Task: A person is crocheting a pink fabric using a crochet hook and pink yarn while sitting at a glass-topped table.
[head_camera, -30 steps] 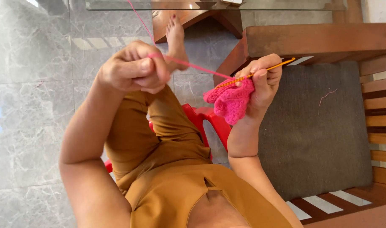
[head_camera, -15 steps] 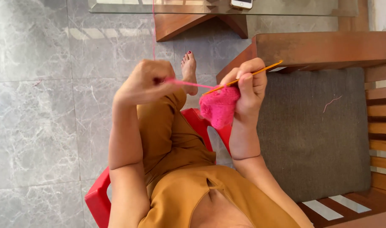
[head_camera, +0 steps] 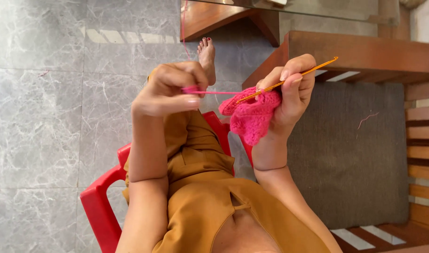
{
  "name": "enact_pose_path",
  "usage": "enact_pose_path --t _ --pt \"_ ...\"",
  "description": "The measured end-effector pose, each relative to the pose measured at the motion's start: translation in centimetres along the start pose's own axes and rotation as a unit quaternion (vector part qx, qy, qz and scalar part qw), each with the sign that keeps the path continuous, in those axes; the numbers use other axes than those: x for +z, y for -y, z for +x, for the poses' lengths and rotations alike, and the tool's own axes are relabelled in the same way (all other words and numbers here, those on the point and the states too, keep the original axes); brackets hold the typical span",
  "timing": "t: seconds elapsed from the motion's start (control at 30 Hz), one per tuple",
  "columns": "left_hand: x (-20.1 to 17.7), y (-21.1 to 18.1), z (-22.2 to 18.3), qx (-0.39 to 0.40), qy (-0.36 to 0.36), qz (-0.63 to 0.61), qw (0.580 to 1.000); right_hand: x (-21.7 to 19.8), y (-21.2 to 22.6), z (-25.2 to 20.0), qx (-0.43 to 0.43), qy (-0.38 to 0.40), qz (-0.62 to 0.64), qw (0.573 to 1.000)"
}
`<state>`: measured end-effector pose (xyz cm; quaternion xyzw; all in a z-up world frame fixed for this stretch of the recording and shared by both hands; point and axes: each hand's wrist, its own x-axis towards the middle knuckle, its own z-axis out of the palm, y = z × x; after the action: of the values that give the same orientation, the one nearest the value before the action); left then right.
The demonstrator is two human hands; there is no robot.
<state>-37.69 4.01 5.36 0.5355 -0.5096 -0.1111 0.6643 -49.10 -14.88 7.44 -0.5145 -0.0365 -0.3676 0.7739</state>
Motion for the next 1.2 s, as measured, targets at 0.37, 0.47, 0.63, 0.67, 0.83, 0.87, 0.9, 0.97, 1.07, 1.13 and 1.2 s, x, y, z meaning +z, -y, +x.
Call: enact_pose_path --t 0.37,0.47,0.63,0.67,0.83,0.87,0.9,0.97,1.07,1.13,1.2 --pt "6.6 -4.7 0.8 -0.067 -0.109 0.053 0.990 0.7 -1.0 0.1 -0.121 -0.007 -0.072 0.990" --pt "8.3 -3.0 0.5 -0.027 -0.175 0.025 0.984 1.0 -0.9 -0.2 -0.103 -0.003 -0.083 0.991" --pt "9.6 -2.3 0.7 0.011 -0.256 0.136 0.957 0.2 -0.5 -0.7 -0.132 0.020 -0.054 0.990" --pt "9.9 -2.4 0.8 0.011 -0.254 0.135 0.958 0.0 -0.4 -0.6 -0.133 0.018 -0.055 0.989" --pt "10.5 -3.5 1.0 0.012 -0.287 0.132 0.949 -1.3 -0.2 -0.7 -0.161 0.082 -0.093 0.979" --pt "10.6 -3.5 0.9 0.011 -0.288 0.133 0.948 -1.4 -0.3 -0.7 -0.160 0.082 -0.091 0.979" --pt "10.6 -3.5 0.9 0.015 -0.286 0.137 0.948 -1.6 -0.3 -0.6 -0.165 0.086 -0.090 0.978" --pt "10.7 -3.4 0.7 0.020 -0.285 0.141 0.948 -1.7 -0.4 -0.5 -0.171 0.092 -0.089 0.977" --pt "10.9 -2.9 0.3 0.001 -0.284 0.195 0.939 -1.1 0.1 -0.7 -0.175 0.086 -0.101 0.976" --pt "11.0 -2.4 0.2 0.014 -0.259 0.226 0.939 0.7 1.2 -1.0 -0.126 0.050 -0.109 0.985" --pt "10.7 -2.6 0.4 -0.025 -0.241 0.220 0.945 0.9 0.6 -1.0 -0.117 0.027 -0.099 0.988"
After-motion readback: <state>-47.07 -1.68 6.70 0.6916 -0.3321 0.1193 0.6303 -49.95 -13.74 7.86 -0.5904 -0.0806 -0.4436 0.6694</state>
